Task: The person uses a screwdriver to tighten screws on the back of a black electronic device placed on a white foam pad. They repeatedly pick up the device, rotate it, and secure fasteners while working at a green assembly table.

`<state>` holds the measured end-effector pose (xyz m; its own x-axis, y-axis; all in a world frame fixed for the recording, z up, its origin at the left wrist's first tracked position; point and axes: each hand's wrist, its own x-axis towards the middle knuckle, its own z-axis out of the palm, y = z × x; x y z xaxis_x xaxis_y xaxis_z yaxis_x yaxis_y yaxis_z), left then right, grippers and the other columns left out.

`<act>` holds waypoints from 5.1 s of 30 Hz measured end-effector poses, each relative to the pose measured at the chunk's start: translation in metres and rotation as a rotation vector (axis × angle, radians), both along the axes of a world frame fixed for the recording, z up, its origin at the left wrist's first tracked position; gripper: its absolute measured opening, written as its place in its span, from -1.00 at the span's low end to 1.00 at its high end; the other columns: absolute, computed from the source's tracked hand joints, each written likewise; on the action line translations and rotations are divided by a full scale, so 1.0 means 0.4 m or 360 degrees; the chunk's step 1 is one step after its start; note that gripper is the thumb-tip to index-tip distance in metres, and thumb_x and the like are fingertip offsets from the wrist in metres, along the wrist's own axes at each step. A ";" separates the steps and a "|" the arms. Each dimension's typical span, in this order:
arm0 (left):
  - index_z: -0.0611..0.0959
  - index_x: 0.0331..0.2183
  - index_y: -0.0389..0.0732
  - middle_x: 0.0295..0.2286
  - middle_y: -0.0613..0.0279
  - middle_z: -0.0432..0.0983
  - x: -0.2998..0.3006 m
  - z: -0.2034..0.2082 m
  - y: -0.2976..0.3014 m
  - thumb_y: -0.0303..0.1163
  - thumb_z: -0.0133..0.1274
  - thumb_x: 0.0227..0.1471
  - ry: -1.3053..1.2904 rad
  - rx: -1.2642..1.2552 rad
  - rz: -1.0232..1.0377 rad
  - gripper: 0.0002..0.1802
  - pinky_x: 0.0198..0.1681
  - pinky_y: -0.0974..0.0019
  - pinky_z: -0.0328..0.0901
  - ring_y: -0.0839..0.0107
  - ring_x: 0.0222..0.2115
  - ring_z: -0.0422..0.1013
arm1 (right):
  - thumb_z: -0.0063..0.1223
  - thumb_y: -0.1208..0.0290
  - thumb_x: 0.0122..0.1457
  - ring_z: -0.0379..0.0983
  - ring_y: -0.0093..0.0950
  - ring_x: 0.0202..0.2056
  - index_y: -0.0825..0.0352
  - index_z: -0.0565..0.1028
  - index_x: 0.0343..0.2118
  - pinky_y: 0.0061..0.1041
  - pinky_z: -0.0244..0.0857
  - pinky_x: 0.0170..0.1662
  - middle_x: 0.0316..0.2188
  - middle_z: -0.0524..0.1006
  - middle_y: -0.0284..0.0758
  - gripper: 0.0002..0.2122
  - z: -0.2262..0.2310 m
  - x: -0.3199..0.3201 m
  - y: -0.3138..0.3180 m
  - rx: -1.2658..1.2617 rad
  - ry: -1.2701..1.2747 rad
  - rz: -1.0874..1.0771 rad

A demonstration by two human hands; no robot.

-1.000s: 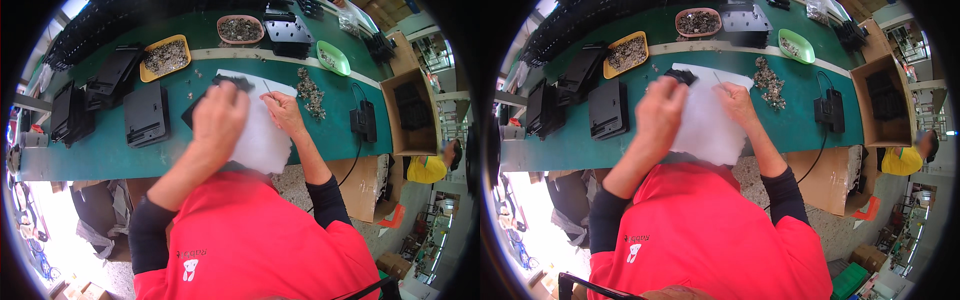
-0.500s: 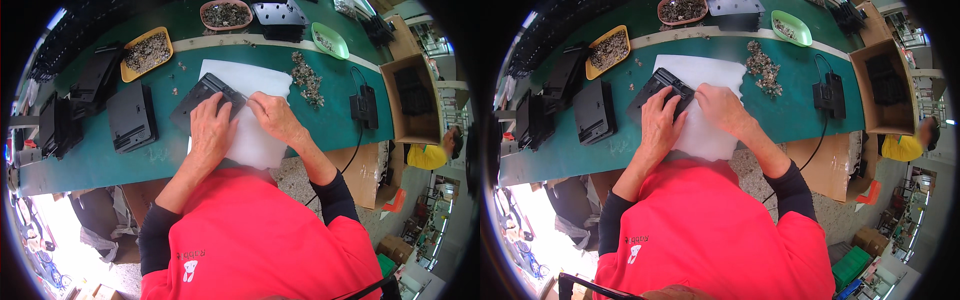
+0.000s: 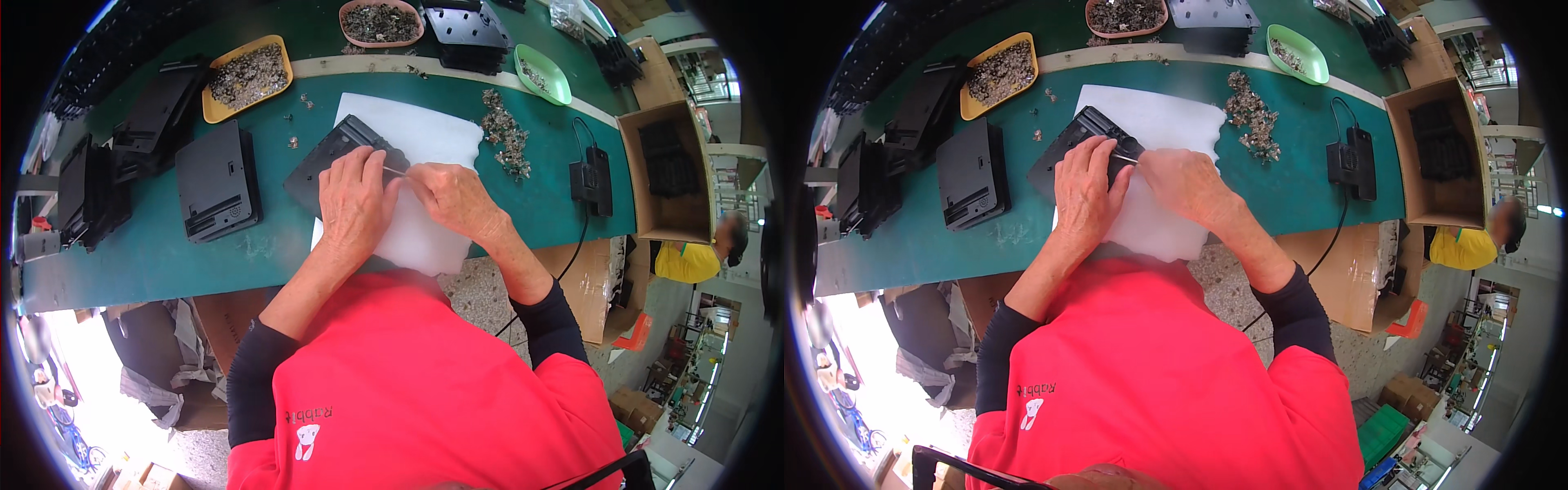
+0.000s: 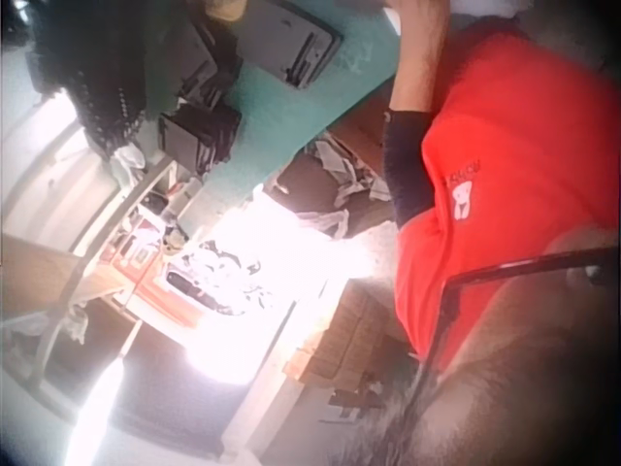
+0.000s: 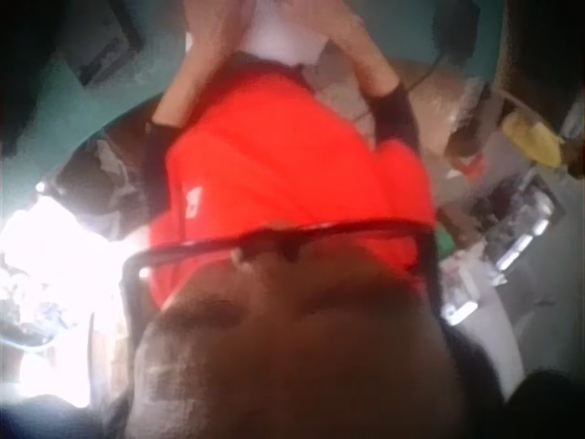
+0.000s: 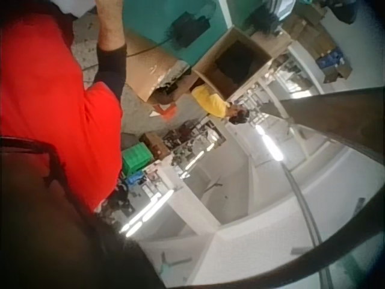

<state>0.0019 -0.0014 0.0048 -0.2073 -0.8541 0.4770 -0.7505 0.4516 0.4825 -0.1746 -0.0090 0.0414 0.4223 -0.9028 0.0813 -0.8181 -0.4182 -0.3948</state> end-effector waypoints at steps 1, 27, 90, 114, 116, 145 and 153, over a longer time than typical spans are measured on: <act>0.54 -0.11 -0.24 -0.11 0.15 0.44 0.000 0.000 -0.004 -0.37 0.27 -0.14 -0.0007 0.0008 -0.0007 -0.51 -0.10 0.18 0.22 0.19 -0.12 0.38 | -0.05 0.42 0.15 0.51 -0.12 -0.45 0.33 0.46 -0.40 -0.19 0.38 -0.40 -0.55 0.51 -0.12 -0.89 -0.011 -0.005 -0.003 -0.0062 0.0015 0.0041; 0.60 -0.42 -0.16 -0.38 0.30 0.45 -0.033 -0.009 -0.006 -0.40 0.29 -0.23 -0.0253 -0.0174 0.0122 -0.76 -0.16 0.17 0.20 0.29 -0.25 0.41 | 0.01 0.40 0.13 0.49 -0.24 -0.50 0.28 0.60 -0.38 -0.32 0.33 -0.41 -0.56 0.54 -0.15 -0.86 0.015 -0.067 -0.200 0.0648 -0.0073 0.0709; 0.49 -0.08 -0.40 0.04 -0.28 0.25 0.002 -0.022 0.000 -0.38 0.30 -0.26 -0.0111 -0.0017 -0.0013 -0.35 -0.07 0.08 0.29 -0.06 0.02 0.28 | 0.21 0.60 -0.01 0.54 -0.21 -0.22 0.38 0.53 -0.28 -0.39 0.47 -0.19 -0.26 0.57 -0.23 -0.81 -0.074 0.057 -0.104 -0.0515 -0.0942 0.0253; 0.49 -0.10 -0.30 0.05 -0.29 0.20 0.023 -0.005 -0.005 -0.33 0.26 -0.21 -0.0203 0.0005 -0.0015 -0.43 0.11 -0.12 0.12 -0.15 0.09 0.17 | 0.14 0.16 0.11 0.53 -0.54 -0.44 0.46 0.55 -0.36 -0.56 0.47 -0.44 -0.48 0.59 -0.25 -0.65 0.050 0.178 -0.367 0.0808 -0.0338 0.0017; 0.49 -0.11 -0.30 0.04 -0.30 0.20 0.023 0.000 -0.006 -0.33 0.26 -0.21 -0.0197 0.0013 -0.0011 -0.43 0.11 -0.11 0.12 -0.16 0.09 0.17 | 0.15 0.15 0.11 0.54 -0.53 -0.44 0.46 0.55 -0.37 -0.55 0.47 -0.46 -0.49 0.58 -0.25 -0.64 0.055 0.178 -0.386 0.1021 -0.0495 -0.0025; 0.50 -0.15 -0.31 0.00 -0.23 0.26 0.014 -0.035 -0.002 -0.30 0.21 -0.26 -0.0117 -0.0147 0.0086 -0.44 0.06 -0.08 0.15 -0.09 0.07 0.21 | -0.03 0.33 0.30 0.53 -0.55 -0.18 0.43 0.55 -0.22 -0.55 0.36 -0.13 -0.22 0.62 -0.24 -0.76 -0.035 0.184 -0.256 0.0292 -0.1224 -0.0010; 0.51 -0.11 -0.29 -0.03 -0.32 0.29 0.009 -0.035 0.006 -0.27 0.19 -0.21 -0.0135 -0.0206 0.0092 -0.44 0.11 -0.11 0.12 -0.17 0.04 0.23 | 0.01 0.36 0.28 0.52 -0.52 -0.19 0.41 0.54 -0.16 -0.56 0.36 -0.09 -0.22 0.62 -0.28 -0.77 -0.063 0.179 -0.232 0.0238 -0.0815 0.0136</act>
